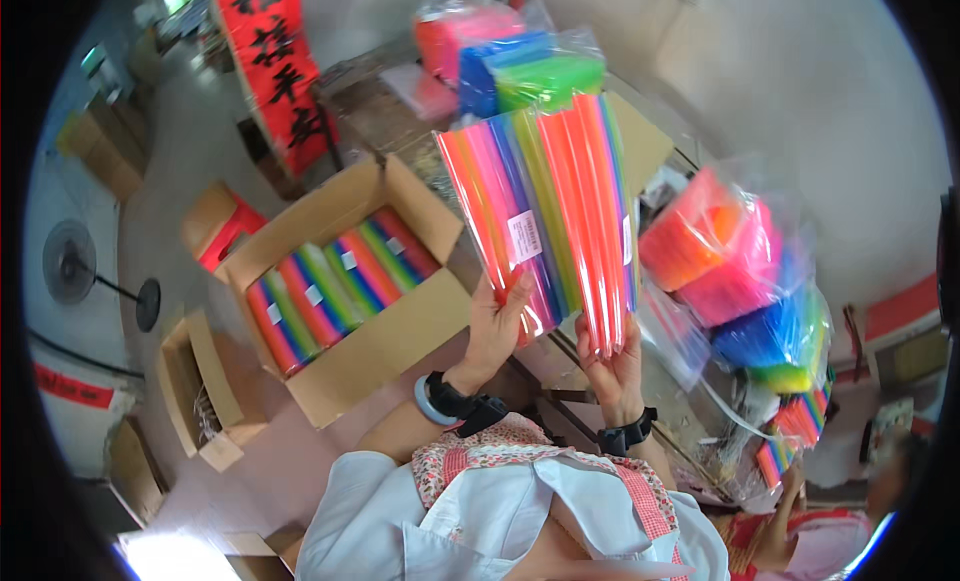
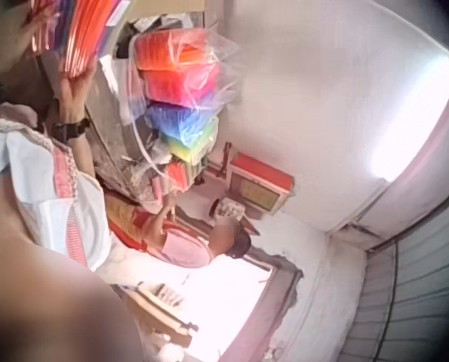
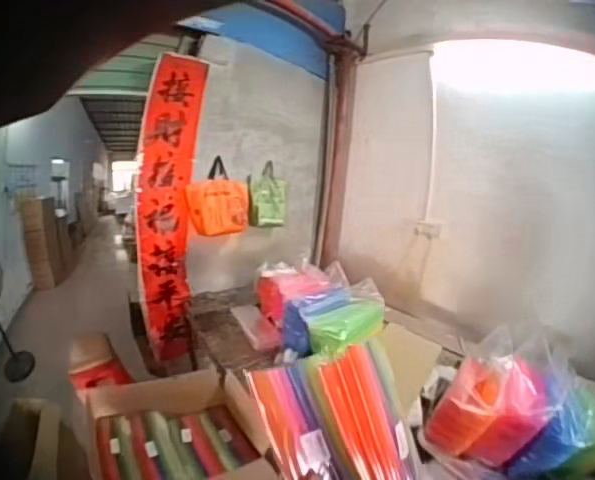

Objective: Packaging bundles of colorful plastic straws into cardboard boxes.

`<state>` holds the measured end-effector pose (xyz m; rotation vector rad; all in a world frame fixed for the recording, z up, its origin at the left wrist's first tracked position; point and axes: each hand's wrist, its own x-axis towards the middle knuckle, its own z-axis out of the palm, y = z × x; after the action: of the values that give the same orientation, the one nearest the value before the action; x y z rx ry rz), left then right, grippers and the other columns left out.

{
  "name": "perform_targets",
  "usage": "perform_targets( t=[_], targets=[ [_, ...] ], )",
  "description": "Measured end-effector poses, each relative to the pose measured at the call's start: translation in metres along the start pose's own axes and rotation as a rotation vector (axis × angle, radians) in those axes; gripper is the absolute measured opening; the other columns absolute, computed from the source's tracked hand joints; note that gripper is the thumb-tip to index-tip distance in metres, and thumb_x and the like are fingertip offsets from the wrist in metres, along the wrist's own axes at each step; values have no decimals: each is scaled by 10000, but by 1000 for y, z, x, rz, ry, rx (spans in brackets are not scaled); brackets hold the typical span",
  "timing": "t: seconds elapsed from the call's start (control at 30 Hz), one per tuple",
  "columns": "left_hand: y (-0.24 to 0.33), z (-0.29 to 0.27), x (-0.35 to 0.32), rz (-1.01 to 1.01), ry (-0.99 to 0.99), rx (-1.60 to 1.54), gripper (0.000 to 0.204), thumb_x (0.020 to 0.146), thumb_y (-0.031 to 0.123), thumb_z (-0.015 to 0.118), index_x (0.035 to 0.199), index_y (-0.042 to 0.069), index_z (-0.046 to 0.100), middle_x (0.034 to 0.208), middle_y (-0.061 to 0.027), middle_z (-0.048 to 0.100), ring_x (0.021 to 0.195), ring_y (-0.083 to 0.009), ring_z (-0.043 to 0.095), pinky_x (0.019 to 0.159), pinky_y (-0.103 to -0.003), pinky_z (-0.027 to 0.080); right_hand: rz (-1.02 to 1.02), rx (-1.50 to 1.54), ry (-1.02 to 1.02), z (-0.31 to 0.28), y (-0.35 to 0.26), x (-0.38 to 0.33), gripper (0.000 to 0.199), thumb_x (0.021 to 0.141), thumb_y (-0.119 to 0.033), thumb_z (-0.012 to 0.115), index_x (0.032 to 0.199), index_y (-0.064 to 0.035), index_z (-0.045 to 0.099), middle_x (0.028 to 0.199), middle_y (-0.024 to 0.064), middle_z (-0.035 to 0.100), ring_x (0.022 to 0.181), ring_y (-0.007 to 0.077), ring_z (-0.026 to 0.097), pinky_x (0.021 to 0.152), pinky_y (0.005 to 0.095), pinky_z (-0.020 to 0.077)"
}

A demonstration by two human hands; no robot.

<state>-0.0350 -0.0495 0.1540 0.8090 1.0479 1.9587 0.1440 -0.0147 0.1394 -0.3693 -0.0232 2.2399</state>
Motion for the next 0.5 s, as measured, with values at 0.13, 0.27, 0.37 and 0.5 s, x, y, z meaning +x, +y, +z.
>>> perform_targets(
  t=[0.13,0.27,0.37,0.5],
  targets=[
    [19,-29,0,12,36,70,309,934,148,503,1213,25,458,1045,-24,571,902,-83,519,781,-245,437,54,-87,55,0,48,23,496,812,-298,657,1196,-38,479,1150,124,547,1036,280,552,811,387,533],
    [47,-45,-3,135,64,188,322,929,140,508,1221,22,444,1071,-38,558,941,-108,520,826,-275,436,-9,-257,121,2,76,33,504,837,-351,618,1215,-54,468,1172,133,553,1044,276,561,818,402,528],
    [56,-55,-7,128,58,163,341,910,129,539,1215,13,441,1093,-61,551,974,-126,526,855,-297,436,3,-530,17,26,90,26,508,855,-369,586,1227,-51,454,1202,123,540,1060,262,559,837,399,516],
    [54,-58,-7,184,-4,117,376,872,118,586,1195,-8,440,1119,-100,551,997,-153,545,859,-317,456,16,-719,-118,32,93,28,529,858,-381,572,1236,-35,440,1208,117,536,1065,257,561,872,397,493]
  ],
)
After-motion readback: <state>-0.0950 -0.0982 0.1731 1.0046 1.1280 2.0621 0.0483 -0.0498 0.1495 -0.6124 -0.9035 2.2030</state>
